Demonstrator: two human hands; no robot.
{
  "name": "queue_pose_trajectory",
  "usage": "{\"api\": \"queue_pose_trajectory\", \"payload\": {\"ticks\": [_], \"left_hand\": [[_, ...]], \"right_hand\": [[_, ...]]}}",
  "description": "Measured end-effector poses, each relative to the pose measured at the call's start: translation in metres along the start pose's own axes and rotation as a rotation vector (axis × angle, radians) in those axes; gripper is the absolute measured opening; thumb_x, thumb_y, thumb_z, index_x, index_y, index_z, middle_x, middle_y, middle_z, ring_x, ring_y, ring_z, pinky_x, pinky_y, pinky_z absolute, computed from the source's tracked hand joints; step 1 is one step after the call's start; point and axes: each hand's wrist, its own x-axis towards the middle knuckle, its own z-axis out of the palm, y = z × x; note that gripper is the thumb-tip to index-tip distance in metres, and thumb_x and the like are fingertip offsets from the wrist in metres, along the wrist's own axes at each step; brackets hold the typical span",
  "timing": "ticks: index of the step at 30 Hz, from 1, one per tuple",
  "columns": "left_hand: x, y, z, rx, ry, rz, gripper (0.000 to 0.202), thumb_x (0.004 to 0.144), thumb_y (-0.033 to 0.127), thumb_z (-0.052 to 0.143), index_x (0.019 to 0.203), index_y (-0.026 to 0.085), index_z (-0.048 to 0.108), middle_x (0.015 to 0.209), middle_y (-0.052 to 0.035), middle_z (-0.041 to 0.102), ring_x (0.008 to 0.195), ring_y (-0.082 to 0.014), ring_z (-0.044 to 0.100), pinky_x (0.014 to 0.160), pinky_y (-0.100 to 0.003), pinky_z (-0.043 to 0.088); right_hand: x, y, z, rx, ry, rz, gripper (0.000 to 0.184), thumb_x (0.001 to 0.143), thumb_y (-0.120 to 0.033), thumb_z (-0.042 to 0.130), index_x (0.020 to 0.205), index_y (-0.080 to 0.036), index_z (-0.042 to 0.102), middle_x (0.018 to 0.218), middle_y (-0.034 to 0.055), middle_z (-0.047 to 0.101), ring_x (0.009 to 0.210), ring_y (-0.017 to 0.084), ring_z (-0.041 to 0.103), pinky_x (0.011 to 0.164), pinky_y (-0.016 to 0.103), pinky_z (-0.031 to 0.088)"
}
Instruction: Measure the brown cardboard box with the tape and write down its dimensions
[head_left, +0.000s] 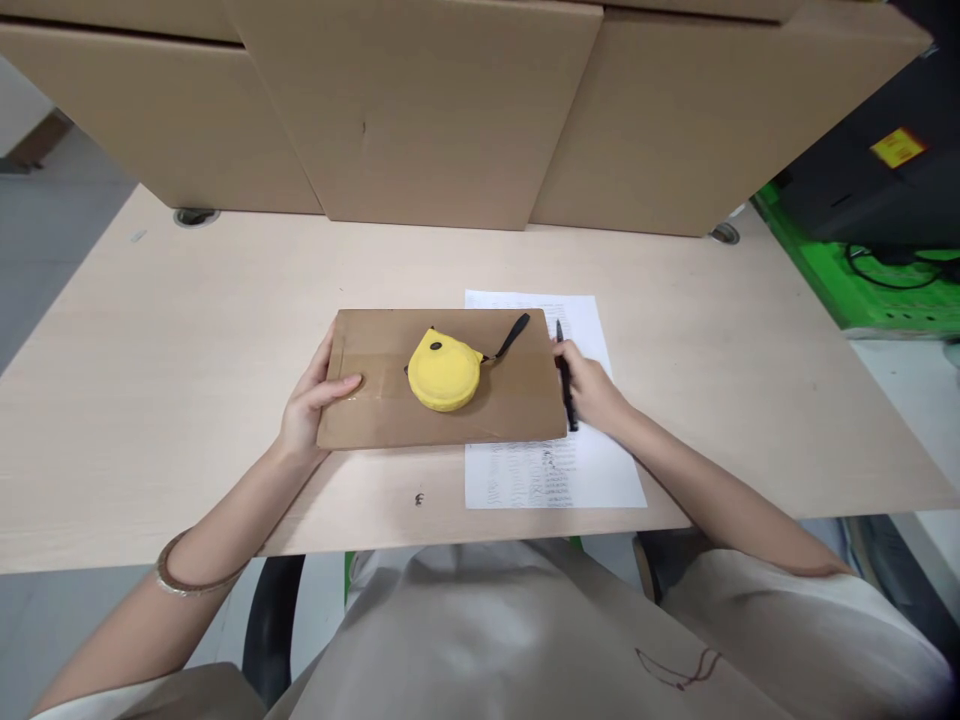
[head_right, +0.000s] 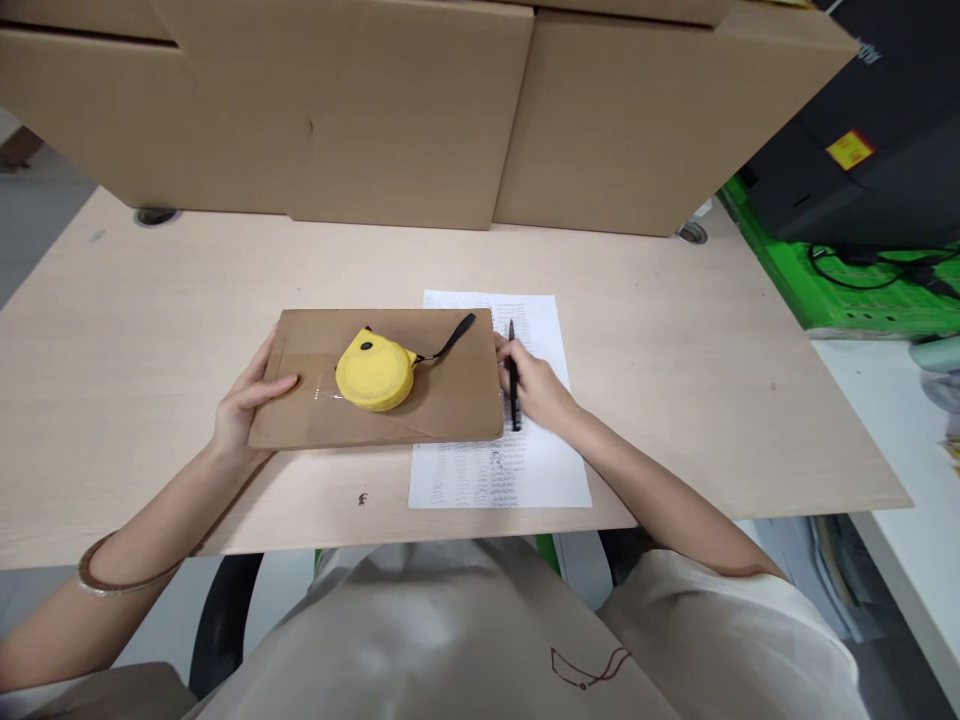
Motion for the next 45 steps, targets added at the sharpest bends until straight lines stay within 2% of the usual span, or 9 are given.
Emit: {"api": "queue_pose_trajectory", "payload": {"ticks": [3,5,7,11,16,22,33,41,45], "left_hand": [[0.0,0.001,0.0,0.0,-0.02,0.007,0.092,0.073,0.03,0.09,0.162,0.033,0.067,0.162,-0.0055,0.072,0.144,-0.0445,0.068,0.109,-0.051,0.065],[0.0,0.0,0.0,0.003,-0.02,0.011,0.092,0.074,0.03,0.09,0.162,0.034,0.066,0.161,-0.0051,0.072,0.144,-0.0436,0.069,0.108,-0.05,0.065],[0.001,-0.001,-0.001,0.01,-0.009,0.005,0.092,0.074,0.031,0.091,0.163,0.033,0.066,0.159,-0.0049,0.074,0.143,-0.0431,0.07,0.106,-0.049,0.065],[0.002,-0.001,0.0,0.022,0.008,0.022,0.092,0.072,0.034,0.093,0.161,0.031,0.067,0.163,-0.0048,0.072,0.145,-0.0432,0.067,0.106,-0.046,0.064],[0.001,0.001,0.003,0.004,0.044,0.02,0.097,0.068,0.035,0.096,0.16,0.029,0.068,0.162,-0.0048,0.072,0.146,-0.0408,0.067,0.095,-0.034,0.064],[-0.001,0.002,0.0,0.024,0.026,-0.024,0.098,0.073,0.036,0.095,0.166,0.033,0.063,0.155,-0.0048,0.078,0.13,-0.0382,0.077,0.083,-0.032,0.066],[-0.007,0.011,0.002,0.087,0.04,-0.064,0.096,0.076,0.039,0.093,0.167,0.037,0.062,0.165,-0.0006,0.07,0.146,-0.0408,0.067,0.093,-0.033,0.066],[-0.01,0.015,0.006,0.128,0.037,-0.085,0.1,0.08,0.041,0.09,0.173,0.037,0.053,0.168,-0.0019,0.067,0.152,-0.0444,0.061,0.12,-0.048,0.057],[-0.006,0.011,0.003,0.12,0.036,-0.07,0.1,0.077,0.042,0.091,0.17,0.036,0.057,0.163,-0.0028,0.071,0.147,-0.0443,0.065,0.113,-0.046,0.06]], "right_hand": [[0.006,0.002,-0.02,0.216,0.179,0.072,0.041,0.102,-0.066,0.072,0.093,-0.027,0.063,0.106,0.0141,0.087,0.1,0.029,0.087,0.083,0.041,0.069],[0.008,0.004,-0.036,0.344,0.191,0.125,0.052,0.097,-0.078,0.073,0.099,-0.027,0.067,0.084,0.0083,0.084,0.064,0.021,0.078,0.055,0.032,0.06],[0.009,0.006,-0.05,0.419,0.132,0.169,0.057,0.089,-0.081,0.081,0.099,-0.025,0.07,0.077,0.0058,0.08,0.052,0.017,0.068,0.042,0.029,0.049],[0.014,0.013,-0.061,0.362,0.044,0.247,0.058,0.082,-0.073,0.094,0.076,-0.023,0.064,0.061,0.0039,0.073,0.045,0.014,0.061,0.041,0.026,0.047],[0.03,0.017,-0.057,0.388,-0.053,0.294,0.068,0.07,-0.083,0.096,0.074,-0.023,0.063,0.06,0.0037,0.073,0.043,0.014,0.061,0.04,0.026,0.048],[0.035,0.017,-0.058,0.303,-0.122,0.316,0.063,0.061,-0.063,0.108,0.07,-0.022,0.062,0.057,0.0025,0.068,0.049,0.012,0.06,0.046,0.024,0.048],[0.033,0.019,-0.059,0.233,-0.136,0.288,0.057,0.068,-0.056,0.105,0.059,-0.022,0.06,0.052,-0.0003,0.059,0.047,0.01,0.05,0.046,0.025,0.038],[0.032,0.017,-0.06,0.238,-0.134,0.303,0.054,0.068,-0.05,0.105,0.059,-0.021,0.061,0.052,0.0011,0.06,0.048,0.01,0.05,0.049,0.026,0.038],[0.032,0.019,-0.061,0.225,-0.126,0.295,0.054,0.067,-0.051,0.105,0.059,-0.021,0.061,0.053,0.0006,0.059,0.048,0.01,0.051,0.048,0.026,0.038]]}}
